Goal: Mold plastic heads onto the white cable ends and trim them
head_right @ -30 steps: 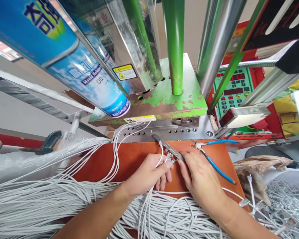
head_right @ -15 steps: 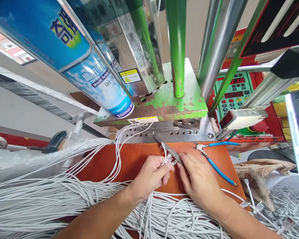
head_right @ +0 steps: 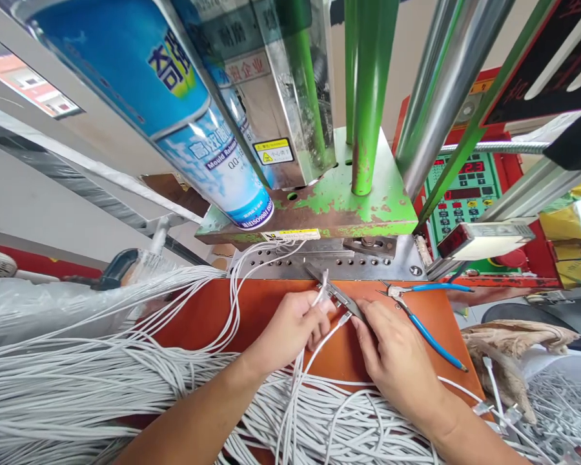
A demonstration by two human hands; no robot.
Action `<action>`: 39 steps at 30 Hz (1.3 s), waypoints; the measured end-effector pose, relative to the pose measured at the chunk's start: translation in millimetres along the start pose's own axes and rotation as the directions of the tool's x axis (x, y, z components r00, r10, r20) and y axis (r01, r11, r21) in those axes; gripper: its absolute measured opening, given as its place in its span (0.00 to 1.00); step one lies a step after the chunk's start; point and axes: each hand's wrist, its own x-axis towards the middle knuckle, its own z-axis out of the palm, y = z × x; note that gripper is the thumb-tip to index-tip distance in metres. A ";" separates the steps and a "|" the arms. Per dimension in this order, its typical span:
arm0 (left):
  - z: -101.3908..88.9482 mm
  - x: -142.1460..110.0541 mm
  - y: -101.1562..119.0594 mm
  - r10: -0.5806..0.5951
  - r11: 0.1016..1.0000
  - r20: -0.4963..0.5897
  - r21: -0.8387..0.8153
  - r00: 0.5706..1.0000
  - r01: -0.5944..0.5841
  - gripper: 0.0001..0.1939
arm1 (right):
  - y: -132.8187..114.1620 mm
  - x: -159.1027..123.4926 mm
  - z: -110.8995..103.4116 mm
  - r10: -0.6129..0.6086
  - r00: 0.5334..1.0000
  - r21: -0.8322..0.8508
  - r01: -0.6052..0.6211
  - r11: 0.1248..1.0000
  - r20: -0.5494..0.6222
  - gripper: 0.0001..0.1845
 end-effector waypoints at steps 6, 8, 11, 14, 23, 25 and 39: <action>-9.7 0.0 -0.1 -0.013 0.999 -0.083 0.042 0.996 0.016 0.17 | 3.8 -1.5 0.2 0.012 1.000 0.016 -0.013 1.000 0.011 0.12; -7.9 1.7 -1.4 -0.067 0.998 -0.019 -0.009 0.998 0.067 0.16 | 4.5 -1.8 1.2 -0.001 1.000 0.017 0.001 1.000 0.012 0.12; -6.0 4.1 -1.9 -0.088 0.996 0.001 -0.035 0.996 0.088 0.13 | 4.9 -2.3 3.2 -0.018 1.000 -0.004 0.018 1.000 0.008 0.12; -5.3 4.7 -1.4 -0.098 0.995 -0.015 -0.013 0.995 0.098 0.13 | 4.5 -2.8 4.3 -0.029 0.999 -0.028 0.029 0.999 0.016 0.13; -2.1 5.6 -1.7 -0.033 0.999 -0.014 -0.019 0.999 0.033 0.16 | -0.4 -1.5 1.6 -0.015 0.997 0.026 0.013 1.000 0.070 0.12; -0.6 5.6 -1.2 -0.021 0.998 -0.014 -0.052 1.000 0.021 0.17 | -1.1 -1.7 1.1 -0.023 0.996 0.038 0.020 0.999 0.085 0.11; -18.2 3.2 4.4 -0.113 0.992 -0.069 -0.060 0.991 0.109 0.16 | 0.2 2.8 -4.4 0.053 0.999 0.062 -0.052 0.997 -0.013 0.11</action>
